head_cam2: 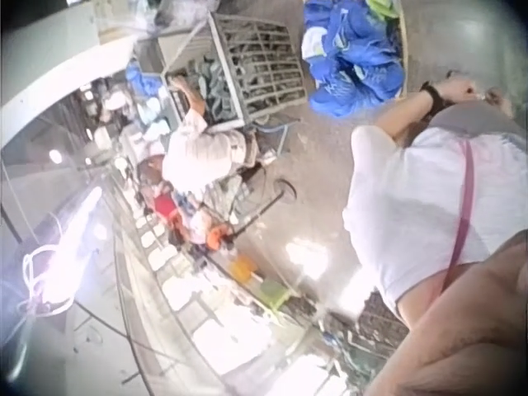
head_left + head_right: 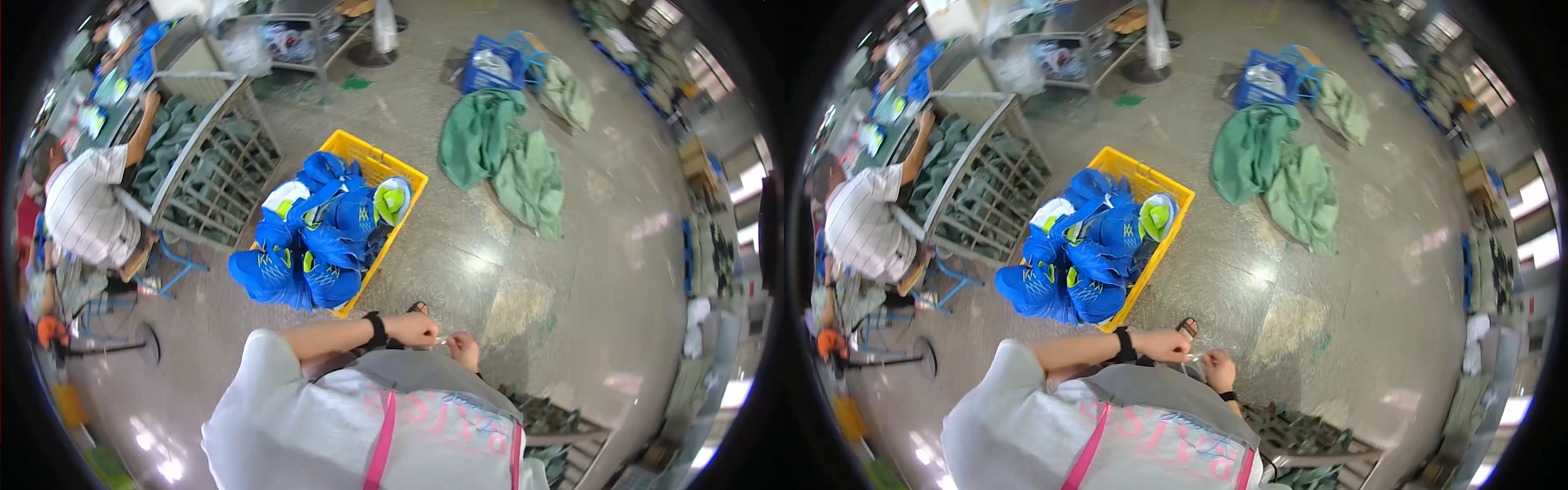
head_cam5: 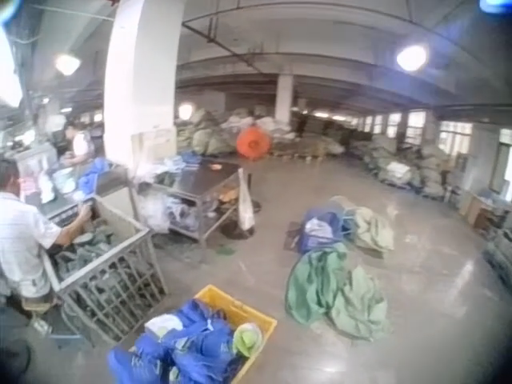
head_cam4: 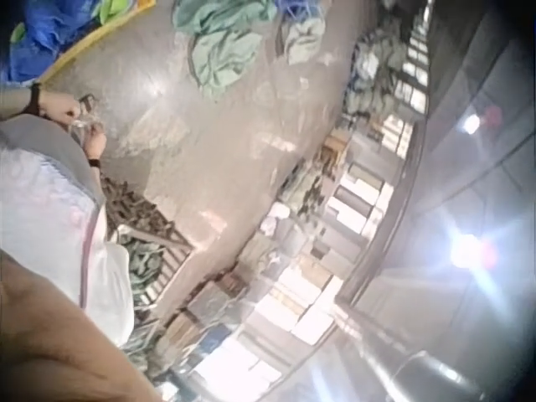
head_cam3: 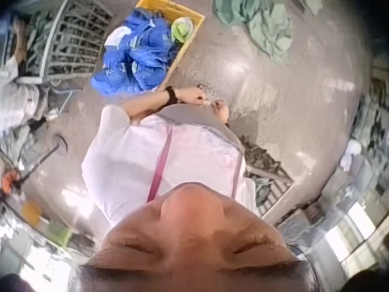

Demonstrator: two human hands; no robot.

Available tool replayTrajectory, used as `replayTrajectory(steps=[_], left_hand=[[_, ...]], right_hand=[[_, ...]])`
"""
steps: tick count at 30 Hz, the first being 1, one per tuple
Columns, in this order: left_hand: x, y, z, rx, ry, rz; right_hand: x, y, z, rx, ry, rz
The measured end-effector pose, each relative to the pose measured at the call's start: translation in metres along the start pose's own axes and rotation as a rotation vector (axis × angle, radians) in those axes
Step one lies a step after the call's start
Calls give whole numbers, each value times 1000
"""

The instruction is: The recorder bundles blue shoe components together using a white string or strap in a shoe factory environment.

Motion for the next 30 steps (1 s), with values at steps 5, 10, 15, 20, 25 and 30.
replayTrajectory(steps=[5,10,15,20,25,30], left_hand=[[-38,-55,-94,610,376,-288],[-119,59,-203,1634,-655,-860],[-144,132,-241,1425,-538,-1494],[-205,142,-248,1560,-512,-1587],[-206,102,-277,1463,-183,-1875],[-170,152,-261,2255,49,-1635]], right_hand=[[81,-92,-75,-204,257,29],[99,-201,-104,-676,293,-32],[35,-365,-92,-664,444,-281],[-88,-483,-34,-783,278,-526],[-138,-576,-35,-998,424,-827],[-81,-729,-46,-809,492,-499]])
Point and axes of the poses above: each hand's wrist, its own y-axis away from the middle knuckle, its own z-axis out of the palm, x = y × z, the point moved 3 cm from there along -y, towards the middle knuckle, and after that the axes turned 3 degrees about x, right-handed, at the moved point
